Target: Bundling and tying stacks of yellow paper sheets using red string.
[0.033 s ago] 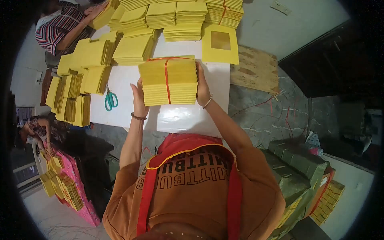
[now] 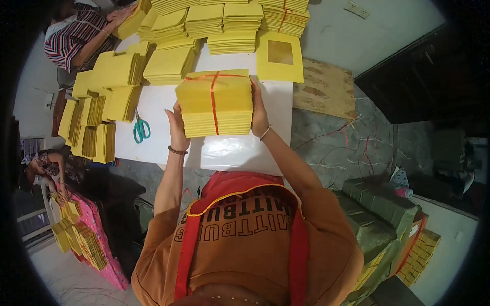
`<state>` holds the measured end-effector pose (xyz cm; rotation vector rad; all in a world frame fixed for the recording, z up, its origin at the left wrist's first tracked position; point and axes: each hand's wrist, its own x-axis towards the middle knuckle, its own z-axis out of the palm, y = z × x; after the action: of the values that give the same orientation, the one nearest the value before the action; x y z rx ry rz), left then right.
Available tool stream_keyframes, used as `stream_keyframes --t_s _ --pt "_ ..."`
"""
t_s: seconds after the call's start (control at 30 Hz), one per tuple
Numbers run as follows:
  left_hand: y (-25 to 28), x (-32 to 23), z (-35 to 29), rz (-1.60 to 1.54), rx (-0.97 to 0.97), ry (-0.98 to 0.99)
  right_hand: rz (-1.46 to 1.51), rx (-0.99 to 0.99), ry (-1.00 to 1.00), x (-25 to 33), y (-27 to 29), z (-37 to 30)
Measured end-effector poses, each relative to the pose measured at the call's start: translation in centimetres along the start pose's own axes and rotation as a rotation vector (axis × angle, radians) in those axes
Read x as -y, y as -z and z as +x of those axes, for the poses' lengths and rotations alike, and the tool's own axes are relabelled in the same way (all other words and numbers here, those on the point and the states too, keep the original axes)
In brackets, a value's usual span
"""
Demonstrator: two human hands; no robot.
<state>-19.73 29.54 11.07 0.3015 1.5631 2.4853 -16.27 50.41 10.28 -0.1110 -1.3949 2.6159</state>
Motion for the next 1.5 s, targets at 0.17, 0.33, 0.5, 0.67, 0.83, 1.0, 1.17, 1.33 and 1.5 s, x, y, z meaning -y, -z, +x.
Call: stream_keyframes --t_s 0.17,0.33,0.5,0.67,0.83,1.0,1.17,1.33,1.5 --pt "0.5 1.5 -0.8 -0.076 0.002 0.064 -0.057 0.018 0.031 0.0 1.5 -2.0" --pt "0.4 2.6 -3.1 -0.193 -0.109 0.122 -0.258 -0.075 -0.113 -0.6 2.3 -2.9" --pt "-1.6 2.4 -3.2 -0.260 -0.180 0.312 -0.007 -0.083 -0.250 -1.3 1.6 -3.3" --pt "-3.9 3.0 1.9 -0.037 -0.025 0.226 0.111 -0.115 -0.073 1.5 3.7 -1.9" --pt "-8.8 4.7 9.1 -0.054 0.123 0.206 0.092 -0.314 -0.005 5.4 8.2 4.1" --pt "-11.7 6.9 13.5 0.006 0.153 0.186 0.036 -0.357 -0.088 4.8 12.3 8.1" --pt "-10.9 7.6 13.8 -0.010 0.073 0.429 -0.101 -0.514 -0.141 1.3 14.2 8.7" --pt "-8.8 6.2 11.5 0.116 -0.065 0.334 -0.033 -0.641 0.126 1.6 14.6 7.0" --pt "-0.1 2.8 4.5 0.195 -0.102 0.303 -0.340 -0.772 0.045 1.6 12.7 -1.5"
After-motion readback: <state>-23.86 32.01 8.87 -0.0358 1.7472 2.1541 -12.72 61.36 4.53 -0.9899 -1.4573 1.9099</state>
